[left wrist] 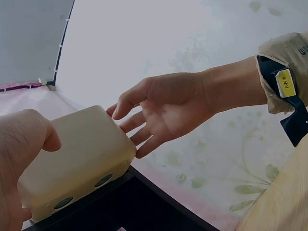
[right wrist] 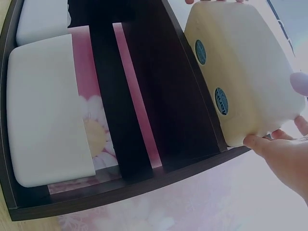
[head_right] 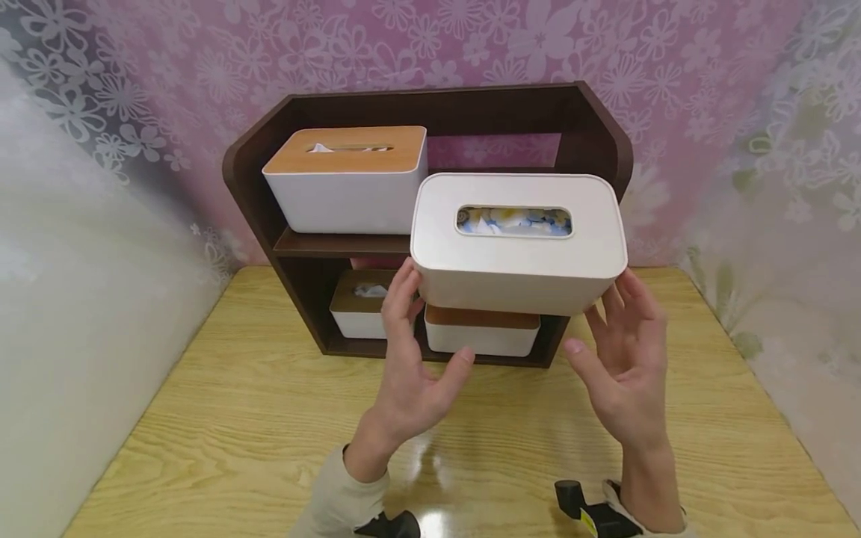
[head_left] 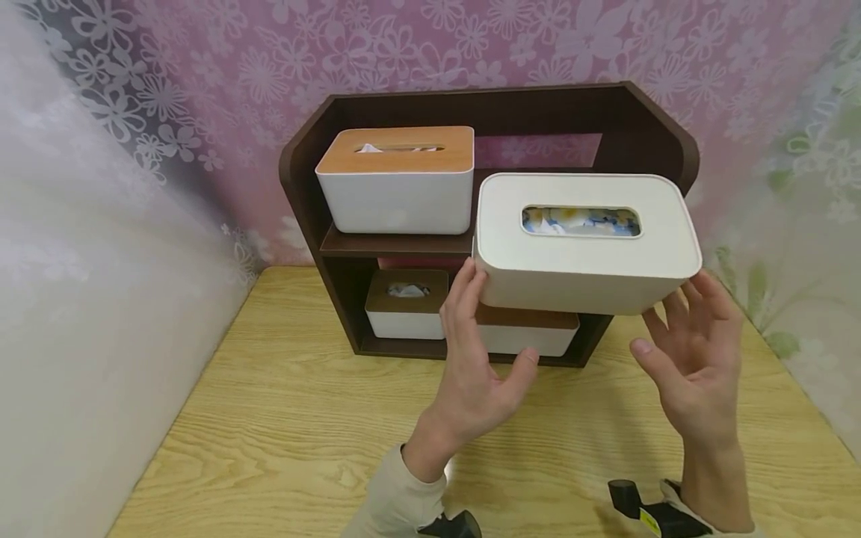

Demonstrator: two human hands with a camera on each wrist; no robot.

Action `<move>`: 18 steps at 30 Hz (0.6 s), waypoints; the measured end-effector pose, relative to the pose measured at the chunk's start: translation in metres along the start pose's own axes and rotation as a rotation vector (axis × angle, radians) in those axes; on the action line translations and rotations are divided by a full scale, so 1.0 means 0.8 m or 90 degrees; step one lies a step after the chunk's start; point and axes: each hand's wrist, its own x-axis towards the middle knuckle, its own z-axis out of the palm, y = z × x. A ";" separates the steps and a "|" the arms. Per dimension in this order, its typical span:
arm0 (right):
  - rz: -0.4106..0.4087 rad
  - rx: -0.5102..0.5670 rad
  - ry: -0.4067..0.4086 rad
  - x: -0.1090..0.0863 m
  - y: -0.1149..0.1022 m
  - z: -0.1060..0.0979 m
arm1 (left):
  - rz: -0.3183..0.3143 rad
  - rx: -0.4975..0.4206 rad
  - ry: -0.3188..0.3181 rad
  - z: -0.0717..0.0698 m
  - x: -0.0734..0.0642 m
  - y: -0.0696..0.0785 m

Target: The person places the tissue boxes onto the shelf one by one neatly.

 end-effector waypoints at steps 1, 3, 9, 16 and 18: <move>-0.001 -0.007 -0.004 0.001 0.000 0.000 | 0.000 0.001 -0.003 -0.001 0.000 0.000; -0.001 -0.037 -0.011 0.002 -0.002 0.001 | -0.001 0.006 -0.011 -0.001 0.000 0.000; 0.001 -0.164 -0.010 -0.001 -0.005 0.011 | -0.017 0.002 -0.028 0.001 -0.002 -0.001; 0.011 -0.188 -0.012 -0.004 -0.005 0.011 | -0.009 0.011 -0.020 0.003 -0.002 -0.006; 0.019 -0.187 -0.015 -0.003 -0.005 0.009 | -0.016 0.015 -0.029 0.002 -0.003 -0.007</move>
